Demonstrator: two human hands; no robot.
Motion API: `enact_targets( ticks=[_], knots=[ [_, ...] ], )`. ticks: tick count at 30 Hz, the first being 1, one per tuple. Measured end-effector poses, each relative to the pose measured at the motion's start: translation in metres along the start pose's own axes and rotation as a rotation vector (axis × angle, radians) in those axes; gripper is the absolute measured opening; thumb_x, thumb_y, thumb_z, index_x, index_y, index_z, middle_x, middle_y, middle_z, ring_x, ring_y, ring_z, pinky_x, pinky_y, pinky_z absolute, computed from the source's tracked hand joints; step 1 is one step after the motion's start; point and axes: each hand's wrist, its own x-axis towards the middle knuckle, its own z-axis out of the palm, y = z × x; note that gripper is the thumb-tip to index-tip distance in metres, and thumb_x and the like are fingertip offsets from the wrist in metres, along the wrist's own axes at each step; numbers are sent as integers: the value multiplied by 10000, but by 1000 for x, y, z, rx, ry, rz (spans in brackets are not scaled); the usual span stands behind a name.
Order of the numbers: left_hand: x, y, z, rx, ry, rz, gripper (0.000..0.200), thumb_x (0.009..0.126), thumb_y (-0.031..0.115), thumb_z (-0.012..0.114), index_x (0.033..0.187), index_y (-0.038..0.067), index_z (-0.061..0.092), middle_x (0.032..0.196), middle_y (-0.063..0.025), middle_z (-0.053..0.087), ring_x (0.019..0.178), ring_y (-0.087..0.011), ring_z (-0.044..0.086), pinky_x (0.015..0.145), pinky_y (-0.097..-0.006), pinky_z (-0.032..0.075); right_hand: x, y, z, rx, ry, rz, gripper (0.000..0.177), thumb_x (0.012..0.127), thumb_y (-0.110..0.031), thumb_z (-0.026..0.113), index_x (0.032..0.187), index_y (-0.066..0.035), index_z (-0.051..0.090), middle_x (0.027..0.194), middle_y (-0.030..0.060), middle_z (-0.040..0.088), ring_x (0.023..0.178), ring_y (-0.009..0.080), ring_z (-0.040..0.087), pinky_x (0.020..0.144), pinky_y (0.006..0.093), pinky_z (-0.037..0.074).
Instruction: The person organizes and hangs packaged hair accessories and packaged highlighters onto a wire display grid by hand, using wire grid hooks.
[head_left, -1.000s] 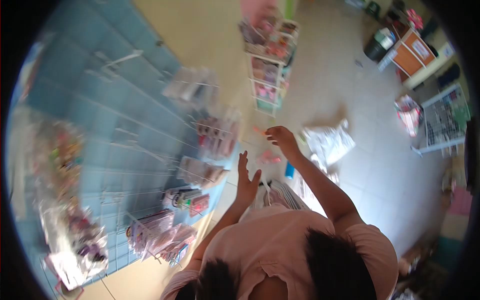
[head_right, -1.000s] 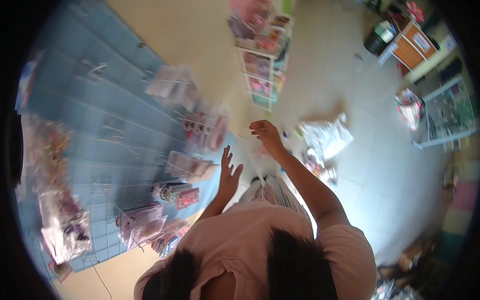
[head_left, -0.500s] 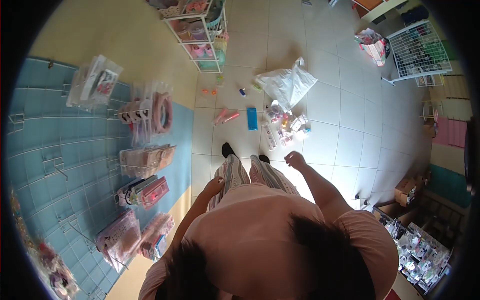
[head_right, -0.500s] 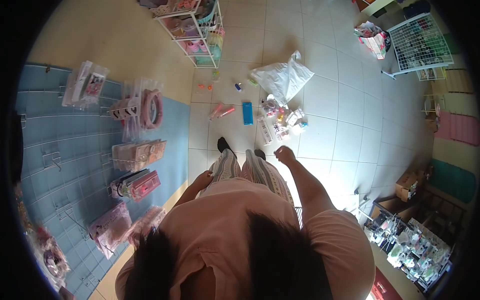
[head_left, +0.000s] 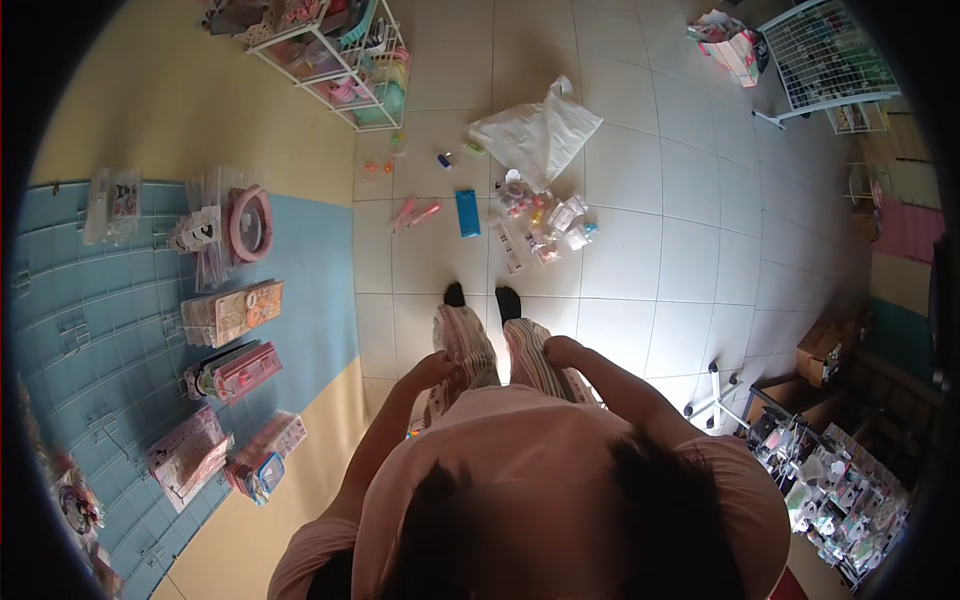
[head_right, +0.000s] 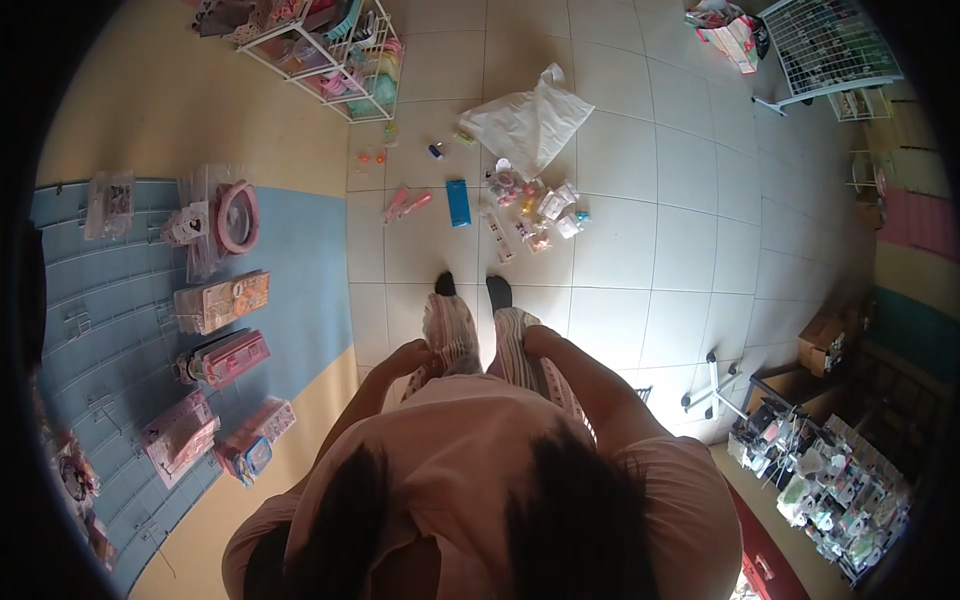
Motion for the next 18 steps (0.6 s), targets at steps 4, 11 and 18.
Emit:
enact_targets(
  ticks=[4, 11, 18],
  knots=[
    [44, -34, -18, 317, -67, 385, 226, 807, 208, 547, 964, 60, 614, 944, -144, 637, 879, -289, 606, 786, -357, 479, 10, 48, 3, 283, 219, 194, 279, 751, -285, 573, 804, -25, 659, 803, 183, 647, 784, 339, 623, 756, 411, 487],
    [154, -92, -61, 157, 268, 31, 187, 833, 185, 512, 966, 76, 588, 949, -167, 638, 924, -313, 608, 793, -382, 485, 171, 160, 24, 730, 492, 338, 229, 779, -226, 637, 756, -2, 595, 649, 85, 608, 563, 173, 593, 534, 306, 493],
    [389, -206, -135, 206, 506, 151, 219, 821, 145, 517, 1016, 53, 555, 925, -198, 627, 903, -349, 599, 791, -411, 489, 450, 174, -37, 389, 584, 245, 363, 748, -402, 653, 698, -43, 669, 678, 120, 657, 633, 228, 642, 618, 357, 504]
  ],
)
